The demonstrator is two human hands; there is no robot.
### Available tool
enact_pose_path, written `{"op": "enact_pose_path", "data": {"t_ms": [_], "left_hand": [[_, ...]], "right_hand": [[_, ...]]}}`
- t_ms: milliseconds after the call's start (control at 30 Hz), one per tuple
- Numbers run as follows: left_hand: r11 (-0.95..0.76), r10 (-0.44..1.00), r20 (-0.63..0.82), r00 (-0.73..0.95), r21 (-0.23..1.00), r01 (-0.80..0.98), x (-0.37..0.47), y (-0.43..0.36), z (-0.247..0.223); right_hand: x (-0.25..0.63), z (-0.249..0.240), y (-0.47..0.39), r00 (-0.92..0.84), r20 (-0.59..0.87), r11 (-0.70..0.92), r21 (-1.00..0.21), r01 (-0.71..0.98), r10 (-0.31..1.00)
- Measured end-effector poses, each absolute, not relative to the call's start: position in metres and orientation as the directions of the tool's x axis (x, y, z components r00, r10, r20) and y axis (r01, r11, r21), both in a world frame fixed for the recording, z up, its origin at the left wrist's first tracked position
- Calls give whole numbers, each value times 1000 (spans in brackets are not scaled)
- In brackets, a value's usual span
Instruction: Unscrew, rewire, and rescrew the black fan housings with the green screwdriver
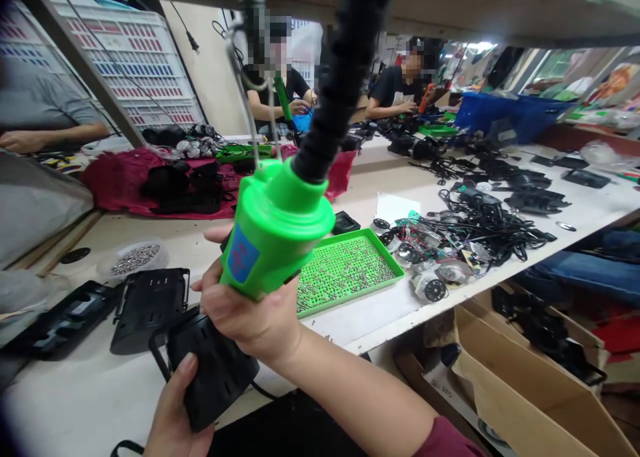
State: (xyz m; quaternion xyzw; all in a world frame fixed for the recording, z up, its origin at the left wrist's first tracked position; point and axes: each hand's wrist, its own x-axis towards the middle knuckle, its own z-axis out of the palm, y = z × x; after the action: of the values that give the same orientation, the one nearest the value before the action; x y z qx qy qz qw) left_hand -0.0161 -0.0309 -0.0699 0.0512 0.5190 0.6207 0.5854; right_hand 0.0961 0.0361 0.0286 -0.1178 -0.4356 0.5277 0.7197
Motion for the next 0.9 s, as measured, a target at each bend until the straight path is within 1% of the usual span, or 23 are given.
{"op": "enact_pose_path", "data": {"t_ms": [100, 233, 400, 500, 567, 667, 733, 800, 900], "left_hand": [[210, 763, -550, -341, 709, -673, -13, -32, -70], [186, 772, -515, -373, 744, -641, -10, -32, -71], [240, 739, -549, -392, 757, -608, -11, -32, -73], [247, 754, -542, -372, 758, -604, -16, -31, -73], [247, 772, -522, -363, 772, -586, -21, -32, -74], [254, 791, -497, -358, 798, -547, -28, -33, -78], [274, 803, -492, -335, 805, -526, -32, -34, -82], [292, 811, -493, -315, 808, -512, -35, -36, -86], [338, 800, -528, -284, 788, -514, -37, -39, -89]], "right_hand": [[92, 28, 37, 28, 451, 360, -672, -647, 892], [87, 20, 40, 4, 386, 296, -701, -648, 923], [87, 12, 44, 8, 425, 314, -658, -685, 905], [93, 18, 42, 14, 439, 315, -623, -716, 898], [99, 25, 40, 50, 437, 336, -607, -720, 898], [111, 33, 39, 139, 461, 413, -573, -708, 877], [117, 34, 40, 159, 484, 442, -553, -706, 860], [118, 33, 40, 147, 480, 429, -554, -713, 865], [113, 32, 37, 117, 429, 369, -572, -733, 896]]}}
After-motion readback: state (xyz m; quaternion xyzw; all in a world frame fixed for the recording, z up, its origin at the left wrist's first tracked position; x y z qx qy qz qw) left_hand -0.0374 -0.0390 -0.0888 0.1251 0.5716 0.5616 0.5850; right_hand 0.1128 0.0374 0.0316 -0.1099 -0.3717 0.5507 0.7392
